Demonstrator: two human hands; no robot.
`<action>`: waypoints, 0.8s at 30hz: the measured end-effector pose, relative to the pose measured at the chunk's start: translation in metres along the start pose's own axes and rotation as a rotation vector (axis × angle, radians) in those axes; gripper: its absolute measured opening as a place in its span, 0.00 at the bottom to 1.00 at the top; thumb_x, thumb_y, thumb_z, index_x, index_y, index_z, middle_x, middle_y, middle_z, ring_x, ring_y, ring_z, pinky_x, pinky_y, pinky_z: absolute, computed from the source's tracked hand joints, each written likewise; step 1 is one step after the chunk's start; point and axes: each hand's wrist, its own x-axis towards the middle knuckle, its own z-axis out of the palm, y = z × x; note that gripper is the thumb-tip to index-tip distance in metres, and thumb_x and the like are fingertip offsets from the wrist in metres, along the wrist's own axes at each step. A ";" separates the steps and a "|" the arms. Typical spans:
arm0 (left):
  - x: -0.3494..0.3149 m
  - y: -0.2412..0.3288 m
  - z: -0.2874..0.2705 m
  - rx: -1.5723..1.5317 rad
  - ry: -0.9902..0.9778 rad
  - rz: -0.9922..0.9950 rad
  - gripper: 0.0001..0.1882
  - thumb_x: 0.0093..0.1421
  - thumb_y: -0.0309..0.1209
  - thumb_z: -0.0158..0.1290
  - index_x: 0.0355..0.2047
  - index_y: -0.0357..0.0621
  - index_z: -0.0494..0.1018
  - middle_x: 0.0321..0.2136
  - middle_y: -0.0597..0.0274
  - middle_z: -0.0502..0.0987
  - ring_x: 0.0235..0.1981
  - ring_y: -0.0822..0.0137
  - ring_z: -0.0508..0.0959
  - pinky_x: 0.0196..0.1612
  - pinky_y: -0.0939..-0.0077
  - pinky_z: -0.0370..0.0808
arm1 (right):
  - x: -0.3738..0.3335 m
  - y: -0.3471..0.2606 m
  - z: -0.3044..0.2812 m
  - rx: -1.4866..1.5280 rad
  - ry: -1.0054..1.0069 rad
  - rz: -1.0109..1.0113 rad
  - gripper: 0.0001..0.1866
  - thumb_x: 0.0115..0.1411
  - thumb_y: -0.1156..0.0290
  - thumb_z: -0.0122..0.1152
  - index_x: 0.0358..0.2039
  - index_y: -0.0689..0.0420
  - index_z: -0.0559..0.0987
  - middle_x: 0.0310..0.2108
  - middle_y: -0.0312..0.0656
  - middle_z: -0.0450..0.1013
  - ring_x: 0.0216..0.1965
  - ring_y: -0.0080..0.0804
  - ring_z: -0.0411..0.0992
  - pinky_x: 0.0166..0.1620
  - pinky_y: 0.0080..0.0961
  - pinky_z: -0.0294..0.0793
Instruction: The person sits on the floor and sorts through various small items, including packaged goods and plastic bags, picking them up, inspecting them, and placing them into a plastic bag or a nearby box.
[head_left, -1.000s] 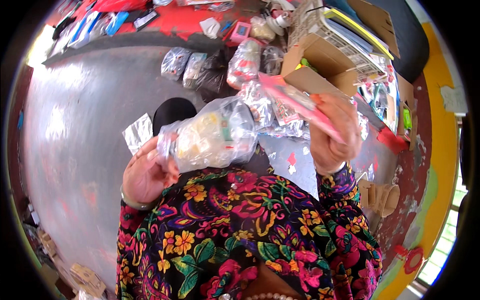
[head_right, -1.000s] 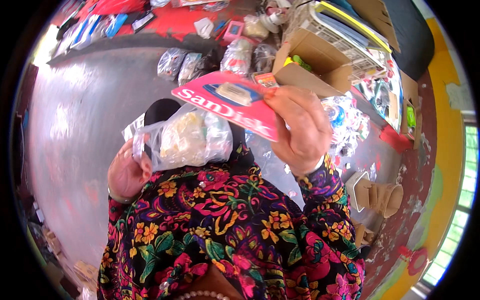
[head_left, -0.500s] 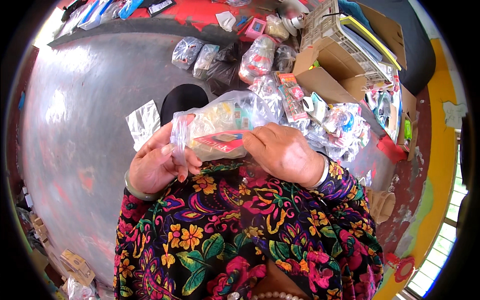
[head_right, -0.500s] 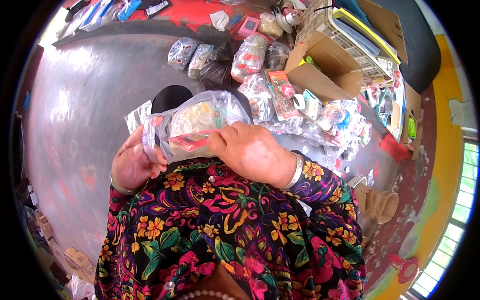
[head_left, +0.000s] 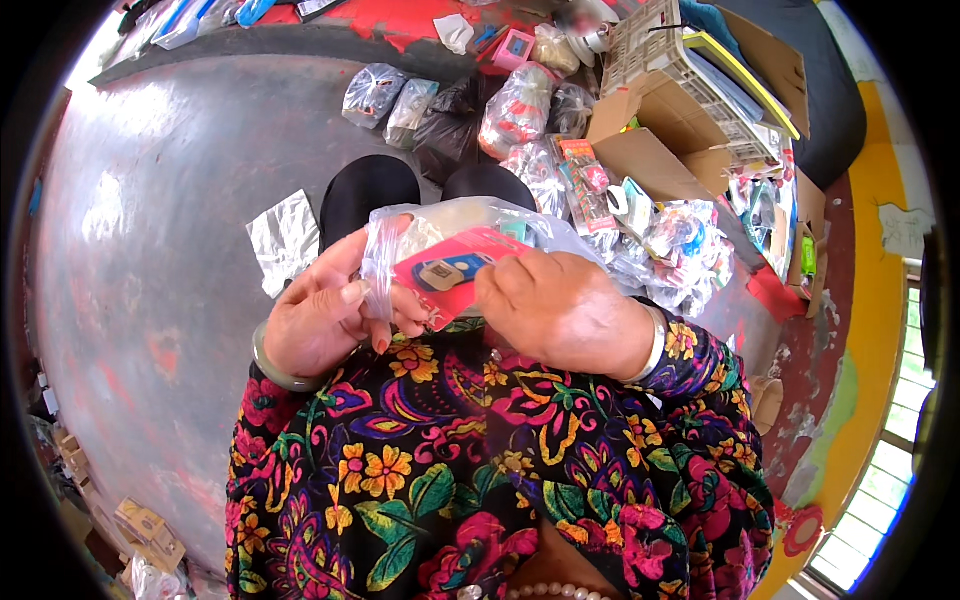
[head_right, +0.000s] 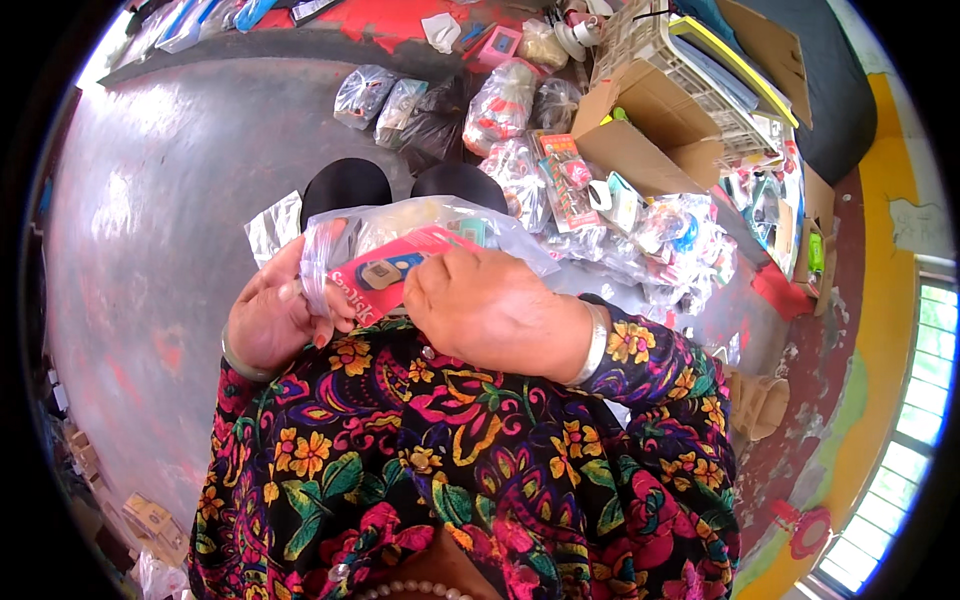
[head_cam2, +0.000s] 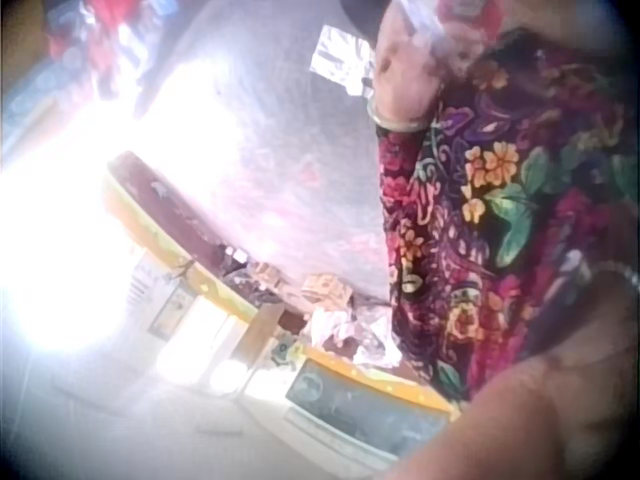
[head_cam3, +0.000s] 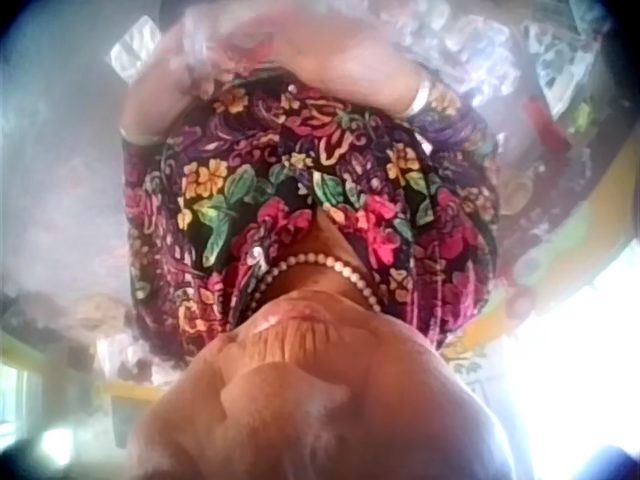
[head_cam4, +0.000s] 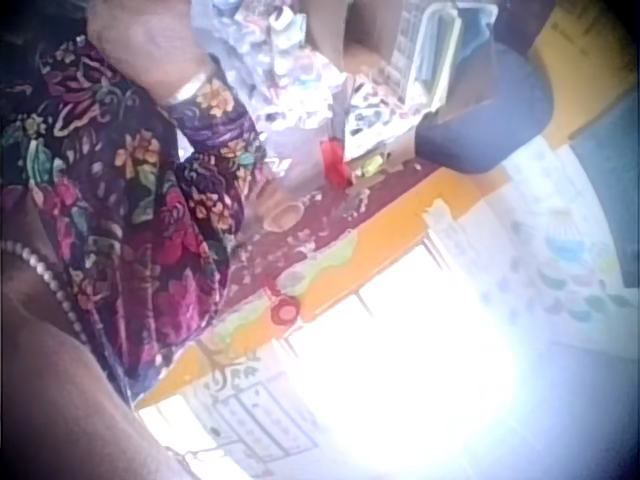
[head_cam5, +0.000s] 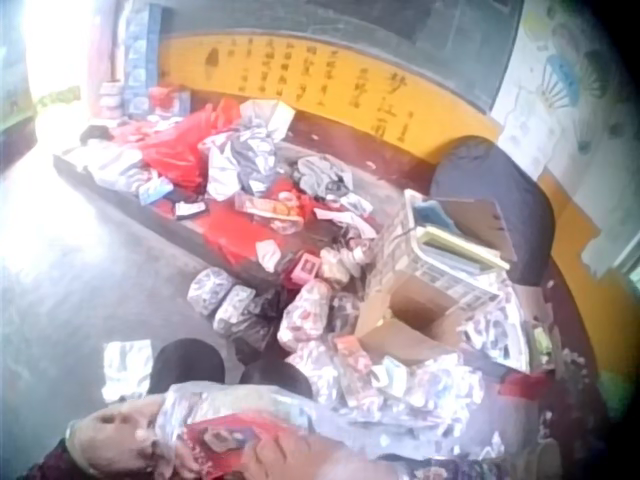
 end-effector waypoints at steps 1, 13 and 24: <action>0.000 0.001 -0.001 -0.010 -0.002 0.009 0.36 0.56 0.40 0.44 0.58 0.31 0.44 0.32 0.45 0.75 0.30 0.62 0.77 0.25 0.85 0.70 | 0.004 -0.001 0.004 -0.064 0.033 -0.035 0.06 0.39 0.68 0.52 0.17 0.56 0.69 0.16 0.34 0.59 0.19 0.24 0.62 0.18 0.19 0.60; -0.016 0.005 -0.014 0.000 -0.004 0.010 0.37 0.57 0.42 0.44 0.57 0.28 0.45 0.27 0.44 0.75 0.24 0.64 0.78 0.16 0.87 0.69 | 0.015 0.019 -0.009 0.107 -0.084 0.041 0.14 0.40 0.71 0.53 0.29 0.63 0.73 0.20 0.36 0.64 0.22 0.29 0.66 0.21 0.23 0.65; -0.017 0.019 -0.008 0.096 0.087 -0.015 0.38 0.57 0.43 0.43 0.58 0.29 0.43 0.28 0.45 0.75 0.25 0.63 0.77 0.17 0.88 0.67 | 0.030 0.013 0.019 0.351 0.213 -0.077 0.11 0.45 0.69 0.52 0.29 0.60 0.72 0.20 0.40 0.69 0.24 0.35 0.71 0.25 0.29 0.69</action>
